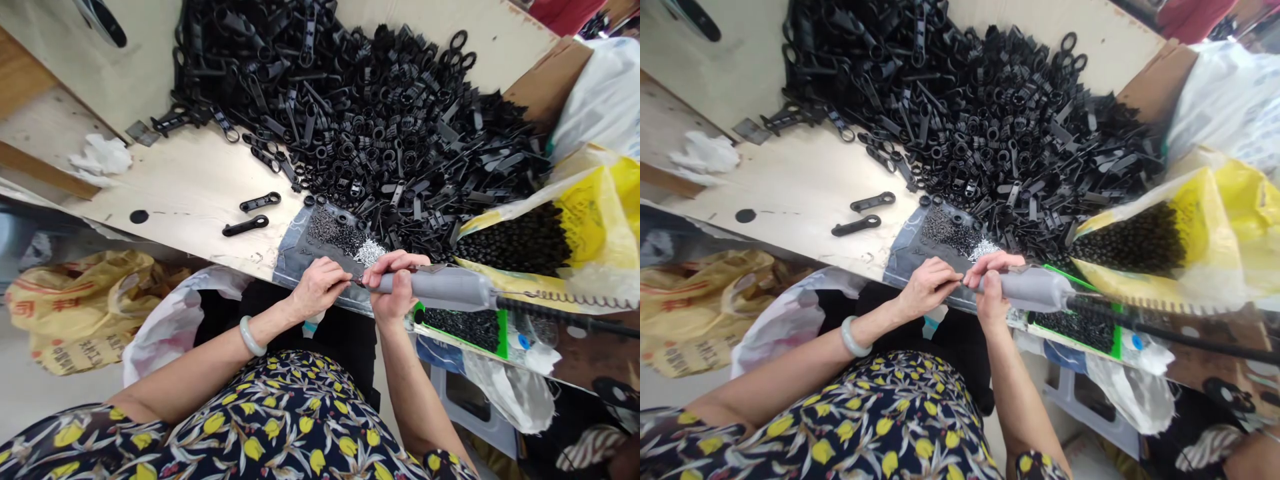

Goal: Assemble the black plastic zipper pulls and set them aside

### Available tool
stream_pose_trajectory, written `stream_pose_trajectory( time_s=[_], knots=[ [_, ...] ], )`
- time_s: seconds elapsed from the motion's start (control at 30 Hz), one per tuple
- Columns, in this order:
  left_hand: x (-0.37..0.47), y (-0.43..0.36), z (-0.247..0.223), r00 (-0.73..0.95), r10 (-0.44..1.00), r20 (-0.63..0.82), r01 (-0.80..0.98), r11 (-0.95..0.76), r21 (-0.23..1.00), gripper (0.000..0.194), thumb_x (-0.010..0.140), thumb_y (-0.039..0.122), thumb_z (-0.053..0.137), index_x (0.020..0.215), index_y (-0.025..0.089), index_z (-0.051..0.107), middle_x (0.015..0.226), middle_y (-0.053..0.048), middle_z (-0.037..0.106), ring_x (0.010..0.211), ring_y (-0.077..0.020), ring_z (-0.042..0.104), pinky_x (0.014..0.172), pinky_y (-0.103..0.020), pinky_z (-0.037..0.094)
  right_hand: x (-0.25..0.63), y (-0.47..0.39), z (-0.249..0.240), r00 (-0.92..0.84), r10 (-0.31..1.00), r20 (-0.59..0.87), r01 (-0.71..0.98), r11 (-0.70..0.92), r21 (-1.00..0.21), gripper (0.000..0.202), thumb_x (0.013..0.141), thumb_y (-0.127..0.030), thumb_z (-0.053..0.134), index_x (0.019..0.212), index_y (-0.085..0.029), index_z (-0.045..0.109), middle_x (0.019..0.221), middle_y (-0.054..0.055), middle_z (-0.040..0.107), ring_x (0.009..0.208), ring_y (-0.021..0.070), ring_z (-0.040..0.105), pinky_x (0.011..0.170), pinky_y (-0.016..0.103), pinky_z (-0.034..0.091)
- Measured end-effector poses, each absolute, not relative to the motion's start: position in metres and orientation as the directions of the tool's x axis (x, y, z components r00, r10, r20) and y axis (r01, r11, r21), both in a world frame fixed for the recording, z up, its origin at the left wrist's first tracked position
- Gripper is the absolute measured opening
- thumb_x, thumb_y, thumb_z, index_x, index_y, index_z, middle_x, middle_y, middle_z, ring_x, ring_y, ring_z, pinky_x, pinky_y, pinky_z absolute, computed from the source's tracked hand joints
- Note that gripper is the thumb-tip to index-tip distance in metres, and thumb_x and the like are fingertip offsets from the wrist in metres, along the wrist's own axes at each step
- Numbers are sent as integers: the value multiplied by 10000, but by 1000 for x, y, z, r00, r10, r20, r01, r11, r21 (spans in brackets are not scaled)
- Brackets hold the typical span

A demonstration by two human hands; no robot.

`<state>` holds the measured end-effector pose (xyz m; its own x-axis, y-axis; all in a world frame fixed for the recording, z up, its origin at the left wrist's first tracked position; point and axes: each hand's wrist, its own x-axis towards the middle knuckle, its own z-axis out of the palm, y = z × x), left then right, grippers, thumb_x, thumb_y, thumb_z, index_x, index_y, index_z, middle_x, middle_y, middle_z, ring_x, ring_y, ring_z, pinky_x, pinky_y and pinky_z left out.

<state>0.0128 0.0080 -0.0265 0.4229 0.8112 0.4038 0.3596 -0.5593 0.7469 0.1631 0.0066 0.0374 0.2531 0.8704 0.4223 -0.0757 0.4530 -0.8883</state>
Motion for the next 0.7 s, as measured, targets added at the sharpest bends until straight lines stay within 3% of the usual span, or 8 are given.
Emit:
stream_pose_trajectory(
  time_s=[0.47, 0.7],
  knots=[
    [14, 6, -26, 413, 819, 398, 360, -549, 754, 181, 1037, 276, 587, 983, 174, 727, 885, -51, 743, 858, -202, 607, 819, -371, 445, 159, 6, 39, 225, 867, 444, -107, 475, -873, 218, 975, -417, 616, 962, -281, 446, 790, -70, 578, 440, 73, 468, 433, 243, 483],
    [12, 7, -33, 441, 813, 381, 384, -555, 738, 232, 1065, 339, 547, 1006, 180, 704, 923, -66, 735, 901, -213, 604, 829, -376, 436, 162, 3, 41, 173, 906, 386, 5, 391, -920, 261, 996, -447, 580, 912, -280, 397, 762, -80, 552, 453, 81, 476, 464, 259, 486]
  ],
)
